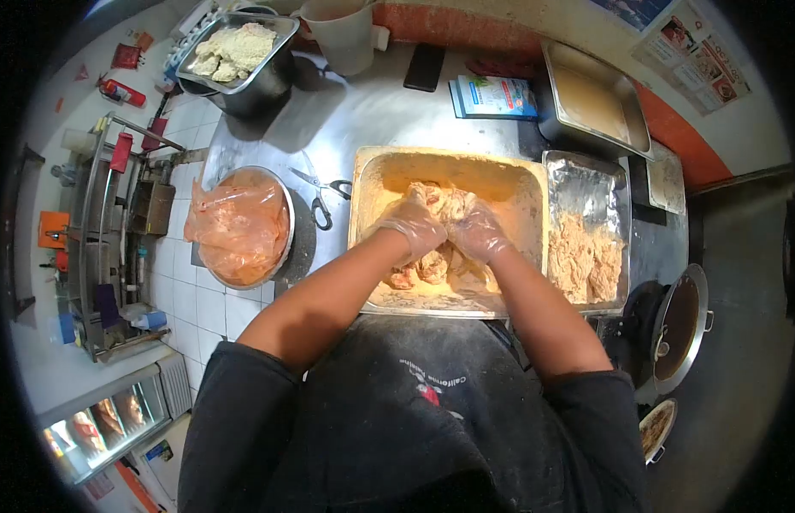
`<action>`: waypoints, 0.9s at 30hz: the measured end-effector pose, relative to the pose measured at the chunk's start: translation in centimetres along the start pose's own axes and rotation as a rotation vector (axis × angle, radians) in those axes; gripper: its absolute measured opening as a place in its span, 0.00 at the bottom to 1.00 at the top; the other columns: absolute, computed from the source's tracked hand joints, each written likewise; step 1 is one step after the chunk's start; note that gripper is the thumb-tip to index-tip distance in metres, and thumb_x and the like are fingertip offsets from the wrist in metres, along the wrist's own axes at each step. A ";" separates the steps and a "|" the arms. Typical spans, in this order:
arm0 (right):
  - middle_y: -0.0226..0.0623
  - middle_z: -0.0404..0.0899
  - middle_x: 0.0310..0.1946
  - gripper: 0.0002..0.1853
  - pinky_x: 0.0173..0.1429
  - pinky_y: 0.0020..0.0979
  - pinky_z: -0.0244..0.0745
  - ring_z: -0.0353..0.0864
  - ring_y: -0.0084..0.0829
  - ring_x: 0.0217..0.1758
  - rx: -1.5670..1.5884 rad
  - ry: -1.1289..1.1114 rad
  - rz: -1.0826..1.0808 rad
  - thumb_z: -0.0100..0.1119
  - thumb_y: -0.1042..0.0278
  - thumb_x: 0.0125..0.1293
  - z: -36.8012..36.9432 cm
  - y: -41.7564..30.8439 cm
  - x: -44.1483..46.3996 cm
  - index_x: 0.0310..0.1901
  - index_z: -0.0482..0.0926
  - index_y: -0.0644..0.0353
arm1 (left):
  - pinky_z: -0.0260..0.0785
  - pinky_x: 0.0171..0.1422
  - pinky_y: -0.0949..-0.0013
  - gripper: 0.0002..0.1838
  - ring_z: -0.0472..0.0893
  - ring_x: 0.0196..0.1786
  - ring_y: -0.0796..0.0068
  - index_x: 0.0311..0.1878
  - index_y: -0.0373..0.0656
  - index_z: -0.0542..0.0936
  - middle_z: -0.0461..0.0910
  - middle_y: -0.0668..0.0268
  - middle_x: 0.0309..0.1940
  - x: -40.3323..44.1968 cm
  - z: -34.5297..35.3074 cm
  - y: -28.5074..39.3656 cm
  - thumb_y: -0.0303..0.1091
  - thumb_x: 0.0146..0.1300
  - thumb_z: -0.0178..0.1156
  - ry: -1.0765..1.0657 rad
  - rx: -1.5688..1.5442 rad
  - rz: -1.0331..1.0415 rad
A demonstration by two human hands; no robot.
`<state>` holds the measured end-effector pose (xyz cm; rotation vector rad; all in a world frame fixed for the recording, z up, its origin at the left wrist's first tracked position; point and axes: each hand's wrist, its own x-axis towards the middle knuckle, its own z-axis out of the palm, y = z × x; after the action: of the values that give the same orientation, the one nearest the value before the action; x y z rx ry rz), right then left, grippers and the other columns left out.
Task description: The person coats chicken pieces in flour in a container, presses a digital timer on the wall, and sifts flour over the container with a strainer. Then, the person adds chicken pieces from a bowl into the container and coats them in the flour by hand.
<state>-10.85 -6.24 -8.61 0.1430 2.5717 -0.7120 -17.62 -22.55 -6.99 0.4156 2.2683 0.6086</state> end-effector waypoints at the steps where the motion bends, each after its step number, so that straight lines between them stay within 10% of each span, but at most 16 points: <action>1: 0.53 0.83 0.61 0.38 0.73 0.46 0.71 0.79 0.52 0.68 0.019 -0.134 0.067 0.59 0.29 0.67 -0.8 -0.1 0.1 0.62 0.85 0.57 | 0.72 0.71 0.63 0.47 0.81 0.65 0.53 0.71 0.25 0.68 0.80 0.41 0.62 -1.3 -2.0 1.4 0.56 0.59 0.66 -0.133 0.073 0.009; 5: 0.56 0.85 0.58 0.48 0.71 0.40 0.74 0.84 0.49 0.63 0.906 -0.163 0.112 0.57 0.19 0.61 -1.3 0.1 -1.5 0.57 0.87 0.65 | 0.76 0.63 0.58 0.37 0.85 0.57 0.53 0.60 0.35 0.84 0.86 0.44 0.52 -3.0 -3.1 0.8 0.61 0.61 0.62 -0.260 -0.156 -0.131; 8: 0.57 0.84 0.59 0.48 0.71 0.40 0.74 0.86 0.47 0.61 0.005 -0.286 0.403 0.61 0.22 0.61 -7.6 -5.0 -5.7 0.60 0.85 0.67 | 0.73 0.67 0.57 0.39 0.84 0.59 0.49 0.61 0.38 0.84 0.86 0.45 0.56 -5.3 -3.0 1.8 0.66 0.64 0.57 -0.230 0.286 -0.066; 13: 0.63 0.79 0.63 0.58 0.80 0.39 0.64 0.72 0.51 0.75 -0.301 -0.610 0.129 0.70 0.24 0.54 -3.7 -5.6 -6.1 0.70 0.73 0.72 | 0.57 0.83 0.58 0.46 0.67 0.79 0.47 0.82 0.52 0.65 0.64 0.46 0.79 -6.5 -0.1 0.4 0.68 0.66 0.53 -0.296 0.251 0.086; 17: 0.62 0.56 0.80 0.74 0.84 0.39 0.60 0.64 0.52 0.79 0.120 -0.315 0.142 0.89 0.47 0.42 0.2 -2.7 -5.0 0.81 0.47 0.72 | 0.63 0.79 0.59 0.40 0.73 0.74 0.55 0.78 0.47 0.70 0.74 0.51 0.73 -3.9 1.5 -1.0 0.59 0.68 0.55 -0.305 0.094 0.167; 22: 0.59 0.71 0.73 0.58 0.77 0.39 0.72 0.77 0.49 0.70 0.427 -0.024 0.067 0.79 0.41 0.52 -5.0 -3.5 -7.6 0.77 0.64 0.72 | 0.73 0.70 0.61 0.28 0.83 0.62 0.59 0.66 0.40 0.80 0.84 0.51 0.61 -3.6 -1.0 -1.6 0.44 0.67 0.60 -0.175 0.028 -0.022; 24: 0.59 0.72 0.72 0.57 0.76 0.40 0.72 0.79 0.49 0.68 -0.142 -0.021 0.244 0.78 0.41 0.52 -9.5 -5.2 -7.1 0.76 0.65 0.71 | 0.74 0.69 0.60 0.28 0.84 0.60 0.57 0.63 0.36 0.81 0.84 0.49 0.59 -4.0 -3.4 -0.5 0.47 0.68 0.58 -0.210 0.240 -0.165; 27: 0.57 0.77 0.67 0.54 0.74 0.40 0.72 0.77 0.49 0.70 -0.163 0.084 0.374 0.76 0.38 0.53 -4.0 -2.0 -2.4 0.74 0.69 0.69 | 0.71 0.70 0.56 0.28 0.81 0.64 0.49 0.54 0.32 0.85 0.83 0.45 0.61 -4.4 -4.8 1.2 0.49 0.73 0.47 -0.102 0.353 0.103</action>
<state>-10.81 -5.85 -3.59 0.5923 2.5630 -0.3620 -18.07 -25.04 -0.85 0.7224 2.2674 0.2278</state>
